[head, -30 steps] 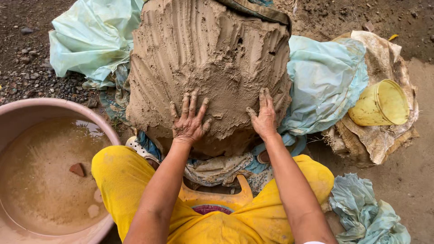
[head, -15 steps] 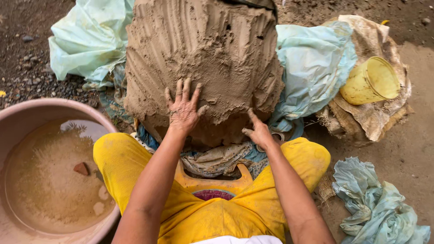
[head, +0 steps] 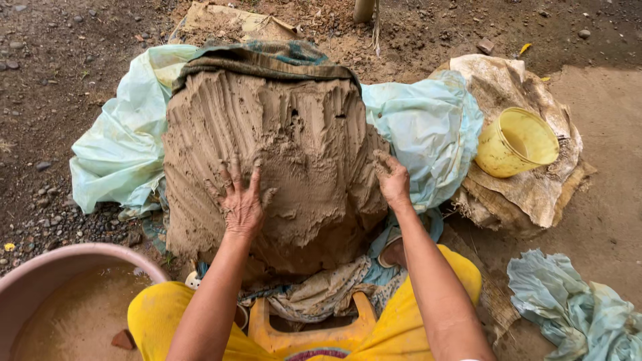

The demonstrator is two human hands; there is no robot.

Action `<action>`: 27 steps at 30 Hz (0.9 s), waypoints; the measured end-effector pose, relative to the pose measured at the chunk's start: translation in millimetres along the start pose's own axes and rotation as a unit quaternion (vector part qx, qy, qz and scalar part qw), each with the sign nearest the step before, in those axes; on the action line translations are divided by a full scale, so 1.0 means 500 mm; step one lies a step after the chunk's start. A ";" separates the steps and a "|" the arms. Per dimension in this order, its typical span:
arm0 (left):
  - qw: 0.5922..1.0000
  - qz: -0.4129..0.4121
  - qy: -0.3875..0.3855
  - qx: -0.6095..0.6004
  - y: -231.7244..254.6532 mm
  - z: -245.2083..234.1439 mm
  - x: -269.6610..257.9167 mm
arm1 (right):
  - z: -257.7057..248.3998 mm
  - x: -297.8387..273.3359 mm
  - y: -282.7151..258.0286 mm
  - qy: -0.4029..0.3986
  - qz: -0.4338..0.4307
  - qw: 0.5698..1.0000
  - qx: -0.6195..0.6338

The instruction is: The person kneads a large mass of clay by hand on a low surface, repeatedly pulling sections of clay and pressing them back into the main pile.

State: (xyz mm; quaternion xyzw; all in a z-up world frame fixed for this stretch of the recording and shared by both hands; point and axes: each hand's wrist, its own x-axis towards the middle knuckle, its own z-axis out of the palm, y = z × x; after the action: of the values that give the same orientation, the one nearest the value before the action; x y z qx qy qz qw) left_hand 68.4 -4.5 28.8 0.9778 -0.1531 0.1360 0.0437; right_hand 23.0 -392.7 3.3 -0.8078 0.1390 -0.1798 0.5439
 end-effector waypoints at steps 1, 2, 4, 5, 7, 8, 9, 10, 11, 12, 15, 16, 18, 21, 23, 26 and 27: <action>0.997 -0.033 -0.009 -0.072 -0.016 0.006 0.031 | 0.008 0.044 -0.016 0.002 -0.036 0.999 -0.008; 0.987 -0.069 -0.022 -0.146 -0.023 0.011 0.048 | 0.017 0.090 -0.027 0.008 -0.015 1.000 -0.019; 0.992 -0.082 -0.010 -0.099 -0.014 0.005 0.046 | 0.043 0.207 -0.035 0.009 -0.006 0.999 -0.032; 0.994 -0.093 0.006 -0.053 -0.008 -0.002 0.048 | 0.056 0.272 -0.030 0.003 -0.019 0.999 -0.034; 0.994 -0.095 0.012 -0.056 -0.006 -0.018 0.051 | 0.093 0.394 0.005 0.010 -0.007 0.996 -0.084; 0.993 -0.096 0.021 -0.061 -0.004 -0.024 0.053 | 0.116 0.460 0.028 0.002 -0.007 0.996 -0.084; 0.993 -0.103 0.018 -0.059 0.001 -0.029 0.052 | 0.132 0.516 0.052 -0.007 -0.038 0.989 -0.144; 0.993 -0.098 0.022 -0.060 0.003 -0.036 0.051 | 0.147 0.559 0.056 -0.014 -0.071 0.977 -0.199; 0.994 -0.092 0.025 -0.061 0.003 -0.039 0.054 | 0.157 0.601 0.052 -0.020 -0.073 0.978 -0.196; 0.993 -0.099 0.020 -0.057 0.004 -0.043 0.052 | 0.163 0.629 0.046 -0.108 -0.054 0.958 -0.261; 0.994 -0.098 0.011 -0.047 0.006 -0.052 0.055 | 0.167 0.671 0.004 -0.197 0.009 0.921 -0.336; 0.994 -0.097 0.011 -0.049 0.007 -0.054 0.055 | 0.172 0.676 -0.028 -0.148 0.014 0.931 -0.333; 0.994 -0.095 0.009 -0.049 0.008 -0.058 0.054 | 0.184 0.704 -0.097 -0.047 0.018 0.956 -0.289; 0.994 -0.093 0.011 -0.047 0.011 -0.059 0.058 | 0.187 0.742 -0.188 0.052 -0.069 0.996 0.007; 0.994 -0.095 0.013 -0.047 0.009 -0.061 0.054 | 0.176 0.741 -0.226 0.012 -0.047 0.999 -0.024; 0.995 -0.095 0.008 -0.042 0.009 -0.062 0.056 | 0.157 0.707 -0.218 0.066 -0.075 0.981 -0.165; 0.994 -0.097 0.010 -0.043 0.007 -0.061 0.055 | 0.151 0.684 -0.192 0.157 -0.115 0.942 -0.274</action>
State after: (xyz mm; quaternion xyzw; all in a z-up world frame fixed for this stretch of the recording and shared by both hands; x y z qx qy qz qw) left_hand 84.8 -12.0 65.9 0.9839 -0.0625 0.1345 0.1001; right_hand 365.7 -438.5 114.4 -0.8973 0.1725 -0.3212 0.2486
